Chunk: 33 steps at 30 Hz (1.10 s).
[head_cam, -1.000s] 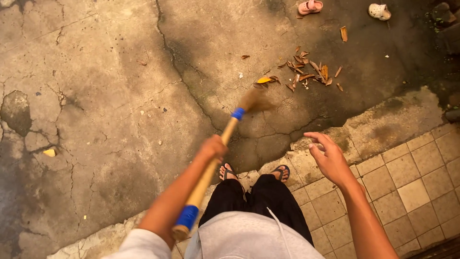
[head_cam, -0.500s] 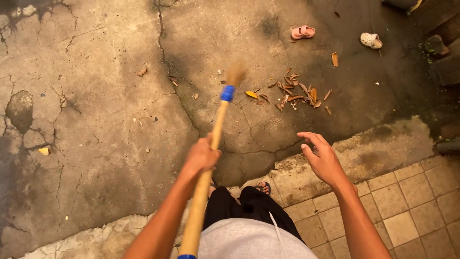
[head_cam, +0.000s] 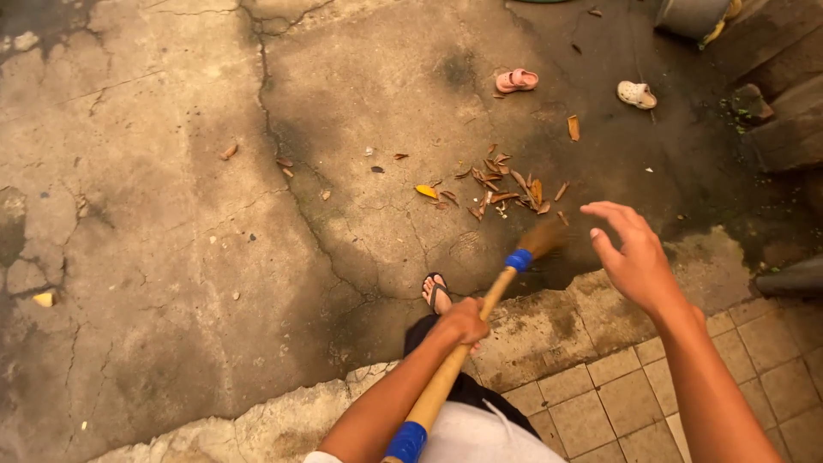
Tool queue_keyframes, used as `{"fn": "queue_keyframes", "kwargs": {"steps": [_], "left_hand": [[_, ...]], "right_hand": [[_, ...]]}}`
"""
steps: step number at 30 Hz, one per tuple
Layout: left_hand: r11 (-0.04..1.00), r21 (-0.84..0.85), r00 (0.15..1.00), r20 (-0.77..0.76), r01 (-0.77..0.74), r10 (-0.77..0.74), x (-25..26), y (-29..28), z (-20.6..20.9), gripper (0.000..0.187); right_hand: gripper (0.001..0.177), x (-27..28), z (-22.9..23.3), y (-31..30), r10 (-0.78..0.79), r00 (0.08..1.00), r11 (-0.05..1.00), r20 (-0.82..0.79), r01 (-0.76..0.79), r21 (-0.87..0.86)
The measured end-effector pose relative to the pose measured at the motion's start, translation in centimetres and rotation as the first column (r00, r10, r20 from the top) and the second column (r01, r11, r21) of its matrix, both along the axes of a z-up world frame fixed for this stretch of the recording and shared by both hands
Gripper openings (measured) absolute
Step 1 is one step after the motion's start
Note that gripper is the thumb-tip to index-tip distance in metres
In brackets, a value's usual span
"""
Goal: Sweeping dry leaves on a driveway using a broom to gather them into a pile.
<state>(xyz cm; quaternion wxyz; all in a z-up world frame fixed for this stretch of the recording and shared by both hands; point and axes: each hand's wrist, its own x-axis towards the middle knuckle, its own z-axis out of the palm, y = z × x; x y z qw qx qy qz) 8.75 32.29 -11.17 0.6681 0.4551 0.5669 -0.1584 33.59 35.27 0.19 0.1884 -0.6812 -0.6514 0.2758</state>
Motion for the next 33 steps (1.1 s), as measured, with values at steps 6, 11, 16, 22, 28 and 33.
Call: {"fn": "queue_keyframes", "kwargs": {"steps": [6, 11, 16, 22, 28, 33], "left_hand": [[0.947, 0.043, 0.948, 0.031, -0.318, 0.317, -10.9, 5.5, -11.6, 0.065], [0.947, 0.239, 0.941, -0.207, -0.217, 0.268, -16.7, 11.7, -3.7, 0.059], [0.922, 0.387, 0.901, -0.391, -0.025, 0.188, -14.6, 13.4, 2.4, 0.064], [0.917, 0.379, 0.938, -0.260, -0.121, 0.231, -5.2, 13.8, 12.8, 0.067], [0.949, 0.296, 0.989, -0.066, -0.106, 0.130, 10.2, 11.7, 9.4, 0.068], [0.980, 0.192, 0.995, 0.094, -0.046, 0.028, 24.6, 9.4, 3.4, 0.074]], "right_hand": [[0.035, 2.8, 0.2, 3.0, 0.007, 1.000, 0.995, 0.025, -0.009, 0.096], [0.036, 3.1, -0.2, 8.7, 0.016, 1.000, 0.999, -0.003, -0.016, 0.040], [0.041, 2.9, -0.5, 12.0, 0.097, 0.995, 0.994, 0.007, -0.097, 0.048], [0.044, 8.5, -1.3, 14.2, 0.100, 0.993, 0.995, -0.062, -0.100, 0.002], [0.045, 17.1, -2.3, 13.7, 0.098, 0.991, 0.995, -0.088, -0.101, -0.026], [0.042, 25.9, -3.4, 13.2, 0.107, 0.988, 0.994, -0.107, -0.107, 0.005]]}}
